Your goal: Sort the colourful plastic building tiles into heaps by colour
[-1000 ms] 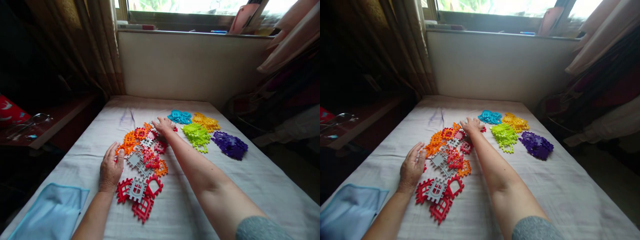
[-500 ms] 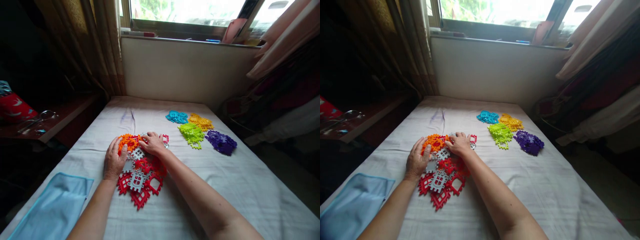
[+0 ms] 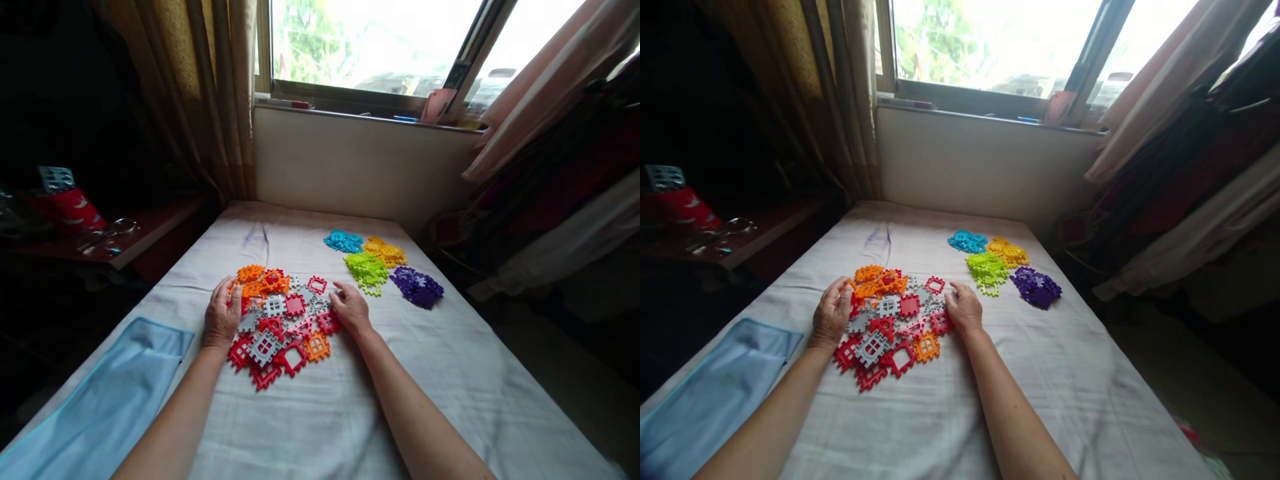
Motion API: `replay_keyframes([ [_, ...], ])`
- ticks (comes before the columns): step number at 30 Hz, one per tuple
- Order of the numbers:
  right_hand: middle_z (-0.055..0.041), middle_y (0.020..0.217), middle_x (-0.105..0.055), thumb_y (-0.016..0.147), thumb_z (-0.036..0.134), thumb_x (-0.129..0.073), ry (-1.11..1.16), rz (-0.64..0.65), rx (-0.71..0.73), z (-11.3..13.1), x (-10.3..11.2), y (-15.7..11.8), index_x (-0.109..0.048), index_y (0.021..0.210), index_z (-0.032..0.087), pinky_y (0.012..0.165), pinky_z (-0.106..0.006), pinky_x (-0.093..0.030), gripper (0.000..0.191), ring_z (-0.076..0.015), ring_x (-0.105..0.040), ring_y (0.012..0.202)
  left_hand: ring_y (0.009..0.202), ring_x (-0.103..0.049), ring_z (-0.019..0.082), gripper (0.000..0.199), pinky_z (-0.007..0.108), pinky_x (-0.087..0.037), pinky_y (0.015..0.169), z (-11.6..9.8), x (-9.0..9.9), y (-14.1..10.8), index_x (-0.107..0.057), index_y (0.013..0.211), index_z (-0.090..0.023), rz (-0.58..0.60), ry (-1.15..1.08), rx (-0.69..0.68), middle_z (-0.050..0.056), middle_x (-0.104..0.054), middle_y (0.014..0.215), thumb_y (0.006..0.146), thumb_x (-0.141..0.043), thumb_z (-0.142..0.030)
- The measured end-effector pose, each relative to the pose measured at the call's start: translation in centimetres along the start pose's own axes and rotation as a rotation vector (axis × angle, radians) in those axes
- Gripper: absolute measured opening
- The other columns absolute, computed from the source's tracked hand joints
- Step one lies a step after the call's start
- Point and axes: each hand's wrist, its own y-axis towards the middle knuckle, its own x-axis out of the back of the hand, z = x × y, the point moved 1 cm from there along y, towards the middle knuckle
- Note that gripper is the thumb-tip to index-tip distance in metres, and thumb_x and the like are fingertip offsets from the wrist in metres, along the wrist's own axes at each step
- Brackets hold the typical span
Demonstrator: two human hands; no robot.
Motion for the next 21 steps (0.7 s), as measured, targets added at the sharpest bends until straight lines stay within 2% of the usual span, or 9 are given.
replay_keyframes([
  [4, -0.0036, 0.129, -0.066, 0.082, 0.029, -0.064, -0.133, 0.137, 0.063, 2.0, -0.3, 1.9, -0.070, 0.119, 0.027, 0.094, -0.032, -0.049, 0.037, -0.0203, -0.064, 0.109, 0.118, -0.062, 0.025, 0.052, 0.040, -0.049, 0.103, 0.0, 1.1, -1.6, -0.062, 0.121, -0.016, 0.012, -0.010, 0.070, 0.016, -0.067, 0.124, 0.091, -0.042, -0.053],
  [6, -0.0017, 0.125, -0.069, 0.081, 0.028, -0.066, -0.205, 0.213, 0.093, 2.7, -0.3, 2.7, -0.072, 0.115, 0.030, 0.093, -0.031, -0.048, 0.034, -0.0208, -0.063, 0.111, 0.120, -0.061, 0.025, 0.051, 0.040, -0.047, 0.105, -0.2, 1.4, -2.0, -0.062, 0.121, -0.017, 0.016, -0.017, 0.078, 0.015, -0.066, 0.126, 0.091, -0.042, -0.054],
  [9, -0.0036, 0.120, -0.070, 0.082, 0.029, -0.067, -0.254, 0.253, 0.135, 3.1, -0.2, 3.2, -0.071, 0.117, 0.029, 0.092, -0.030, -0.048, 0.035, -0.0202, -0.064, 0.108, 0.121, -0.060, 0.025, 0.053, 0.041, -0.045, 0.107, -0.4, 1.4, -2.0, -0.064, 0.119, -0.016, 0.025, -0.038, 0.081, 0.016, -0.066, 0.126, 0.090, -0.043, -0.056],
  [11, -0.0054, 0.119, -0.070, 0.082, 0.032, -0.068, -0.260, 0.243, 0.147, 2.8, -0.3, 3.2, -0.070, 0.118, 0.027, 0.089, -0.029, -0.048, 0.037, -0.0199, -0.064, 0.106, 0.121, -0.061, 0.026, 0.055, 0.041, -0.046, 0.107, -0.5, 1.3, -1.8, -0.064, 0.119, -0.016, 0.042, -0.068, 0.104, 0.016, -0.066, 0.127, 0.089, -0.043, -0.057],
  [13, -0.0054, 0.114, -0.070, 0.079, 0.033, -0.070, -0.222, 0.207, 0.098, 2.3, -0.5, 3.1, -0.068, 0.120, 0.026, 0.085, -0.029, -0.048, 0.041, -0.0188, -0.066, 0.099, 0.120, -0.061, 0.026, 0.055, 0.041, -0.046, 0.106, -0.5, 1.3, -1.6, -0.064, 0.119, -0.016, 0.049, -0.098, 0.136, 0.015, -0.066, 0.127, 0.089, -0.043, -0.057],
  [17, -0.0012, 0.095, -0.073, 0.078, 0.031, -0.069, 0.048, 0.086, -0.099, 0.5, -0.9, 2.4, -0.065, 0.120, 0.023, 0.077, -0.027, -0.051, 0.043, -0.0155, -0.068, 0.080, 0.114, -0.064, 0.025, 0.055, 0.040, -0.048, 0.103, -0.4, 1.6, -1.5, -0.063, 0.120, -0.017, 0.043, -0.135, 0.190, 0.013, -0.068, 0.123, 0.089, -0.043, -0.058],
  [21, -0.0001, 0.084, -0.073, 0.077, 0.038, -0.064, 0.265, -0.018, -0.152, -1.8, 0.2, 0.3, -0.065, 0.117, 0.022, 0.073, -0.029, -0.052, 0.043, -0.0168, -0.068, 0.076, 0.108, -0.065, 0.024, 0.056, 0.039, -0.051, 0.098, -0.4, 1.9, -1.6, -0.063, 0.121, -0.018, 0.041, -0.140, 0.232, 0.012, -0.069, 0.119, 0.089, -0.043, -0.059],
])
